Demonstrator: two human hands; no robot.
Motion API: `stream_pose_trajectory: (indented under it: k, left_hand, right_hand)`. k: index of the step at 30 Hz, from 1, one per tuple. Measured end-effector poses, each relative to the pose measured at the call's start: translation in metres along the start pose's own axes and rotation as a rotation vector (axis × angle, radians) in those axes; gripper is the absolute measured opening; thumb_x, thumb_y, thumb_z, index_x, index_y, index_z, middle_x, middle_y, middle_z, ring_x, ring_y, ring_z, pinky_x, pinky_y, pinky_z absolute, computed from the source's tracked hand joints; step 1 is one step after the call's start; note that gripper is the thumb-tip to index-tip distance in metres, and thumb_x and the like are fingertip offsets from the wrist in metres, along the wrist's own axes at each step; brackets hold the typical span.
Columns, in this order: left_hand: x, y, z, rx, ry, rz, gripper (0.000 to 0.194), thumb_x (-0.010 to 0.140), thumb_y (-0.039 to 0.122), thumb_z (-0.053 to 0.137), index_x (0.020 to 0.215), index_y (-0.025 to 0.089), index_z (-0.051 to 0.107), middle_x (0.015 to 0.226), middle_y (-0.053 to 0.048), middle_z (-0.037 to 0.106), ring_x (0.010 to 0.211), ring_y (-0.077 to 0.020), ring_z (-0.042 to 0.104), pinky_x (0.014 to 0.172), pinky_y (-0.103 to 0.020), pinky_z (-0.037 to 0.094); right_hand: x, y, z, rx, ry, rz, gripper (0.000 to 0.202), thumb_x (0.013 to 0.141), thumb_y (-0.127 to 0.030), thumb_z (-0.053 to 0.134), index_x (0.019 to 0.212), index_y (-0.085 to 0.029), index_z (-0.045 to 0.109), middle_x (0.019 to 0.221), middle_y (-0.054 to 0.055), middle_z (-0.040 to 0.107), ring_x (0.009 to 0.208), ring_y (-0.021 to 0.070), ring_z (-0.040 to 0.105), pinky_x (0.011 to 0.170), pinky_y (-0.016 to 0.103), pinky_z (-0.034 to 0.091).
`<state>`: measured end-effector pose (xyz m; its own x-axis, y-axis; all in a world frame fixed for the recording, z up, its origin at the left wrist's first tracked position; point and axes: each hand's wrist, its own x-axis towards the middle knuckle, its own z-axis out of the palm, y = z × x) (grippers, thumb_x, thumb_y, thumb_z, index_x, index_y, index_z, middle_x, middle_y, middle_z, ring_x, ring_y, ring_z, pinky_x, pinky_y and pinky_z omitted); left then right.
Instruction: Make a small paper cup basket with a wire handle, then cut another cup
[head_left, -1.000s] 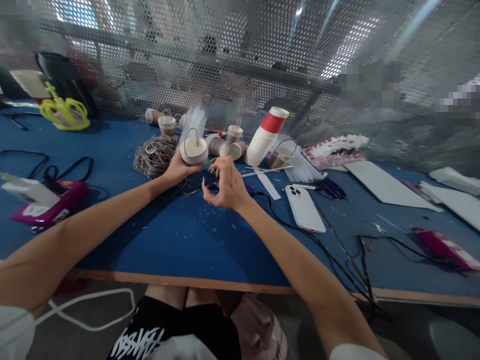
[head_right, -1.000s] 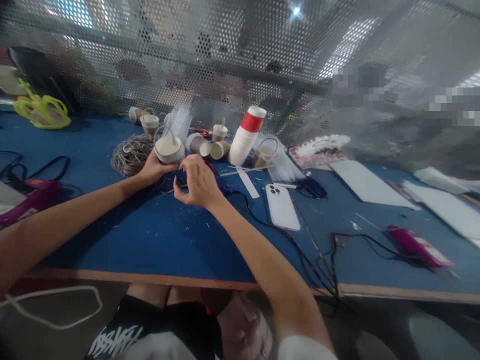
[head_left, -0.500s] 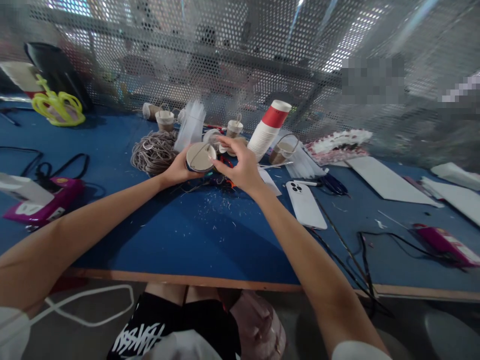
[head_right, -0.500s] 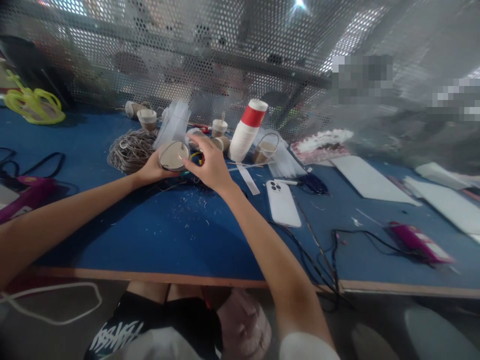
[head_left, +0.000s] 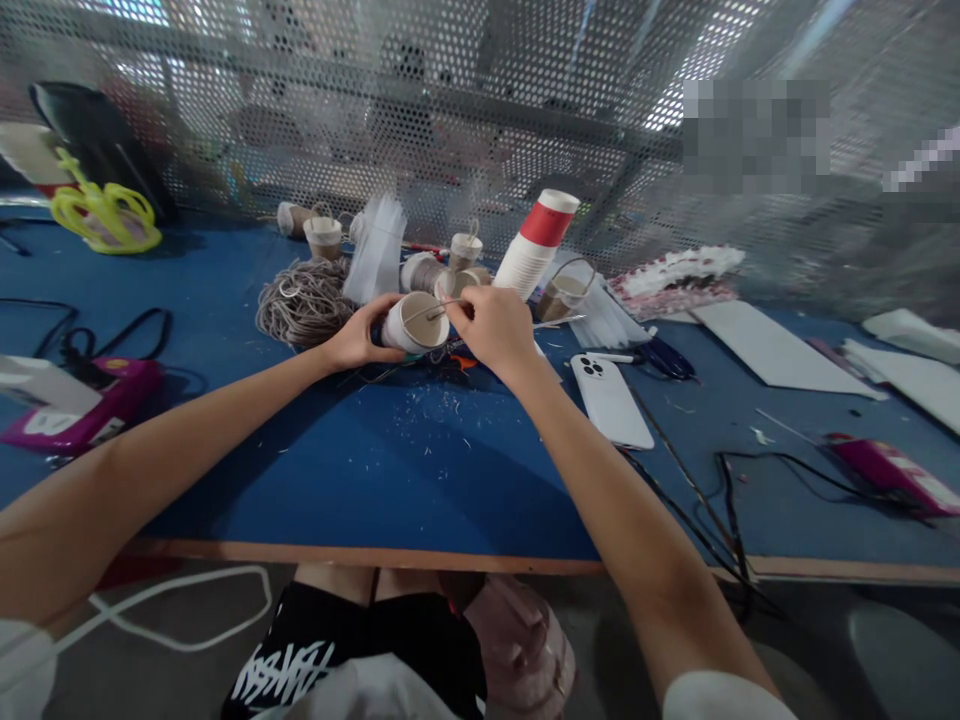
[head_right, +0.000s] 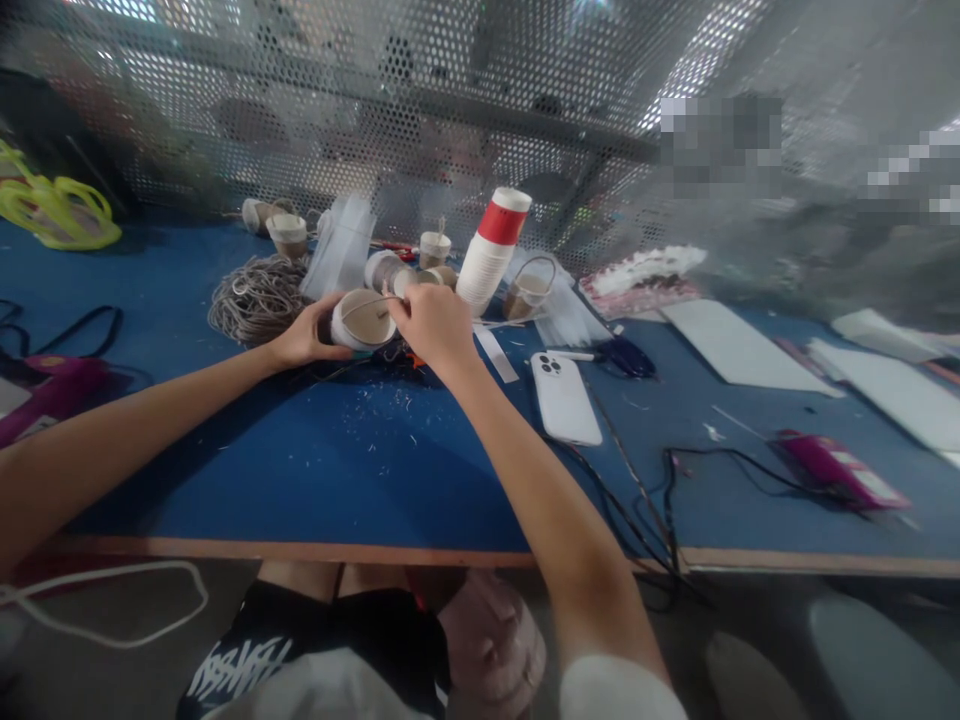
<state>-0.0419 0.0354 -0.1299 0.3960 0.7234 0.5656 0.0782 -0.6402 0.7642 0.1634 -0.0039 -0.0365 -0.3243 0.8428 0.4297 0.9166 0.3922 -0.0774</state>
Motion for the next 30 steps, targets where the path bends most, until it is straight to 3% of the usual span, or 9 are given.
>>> stream_pose_trajectory:
  k: [6,11,15,21,30]
  left_hand:
    - [0.001,-0.006,-0.003,-0.063,0.044,-0.014,0.079,0.05,0.048,0.088,0.118,0.017,0.062,0.115,-0.012,0.068,0.112,-0.034,0.062,0.103,-0.051,0.048]
    - [0.003,-0.015,-0.005,-0.239,0.048,-0.106,0.08,0.047,0.046,0.09,0.117,0.018,0.065,0.113,-0.011,0.07,0.112,-0.0333,0.063,0.102,-0.048,0.05]
    - [0.003,-0.02,-0.007,-0.453,0.114,-0.204,0.076,0.046,0.041,0.091,0.114,0.02,0.066,0.11,-0.009,0.071,0.103,-0.0279,0.067,0.088,-0.037,0.058]
    - [-0.002,-0.014,-0.012,-0.677,0.128,-0.344,0.073,0.05,0.045,0.089,0.113,0.021,0.062,0.102,-0.006,0.07,0.1,-0.0254,0.067,0.08,-0.034,0.058]
    - [0.0,-0.009,-0.012,-0.736,0.101,-0.361,0.085,0.044,0.049,0.09,0.12,0.024,0.062,0.11,-0.006,0.07,0.104,-0.0274,0.066,0.077,-0.033,0.058]
  right_hand:
    - [0.002,0.004,0.003,0.046,-0.012,-0.007,0.039,0.098,-0.036,0.041,0.073,-0.016,0.063,0.07,0.008,0.064,0.065,0.0171,0.054,0.059,0.031,0.027]
    - [0.003,0.006,0.004,0.092,-0.012,0.005,0.036,0.097,-0.033,0.041,0.075,-0.016,0.064,0.068,0.007,0.062,0.064,0.0167,0.053,0.06,0.031,0.03]
    - [0.002,0.006,0.008,0.166,-0.005,0.019,0.036,0.096,-0.032,0.043,0.069,-0.017,0.061,0.062,0.004,0.056,0.06,0.0151,0.048,0.06,0.03,0.03]
    - [0.0,0.001,0.017,0.225,0.005,0.058,0.034,0.091,-0.033,0.05,0.061,-0.019,0.055,0.057,0.003,0.051,0.057,0.0145,0.046,0.057,0.031,0.026]
    - [0.0,0.001,0.02,0.316,0.027,0.016,0.032,0.088,-0.026,0.052,0.057,-0.02,0.048,0.055,0.001,0.048,0.054,0.0115,0.043,0.057,0.03,0.028]
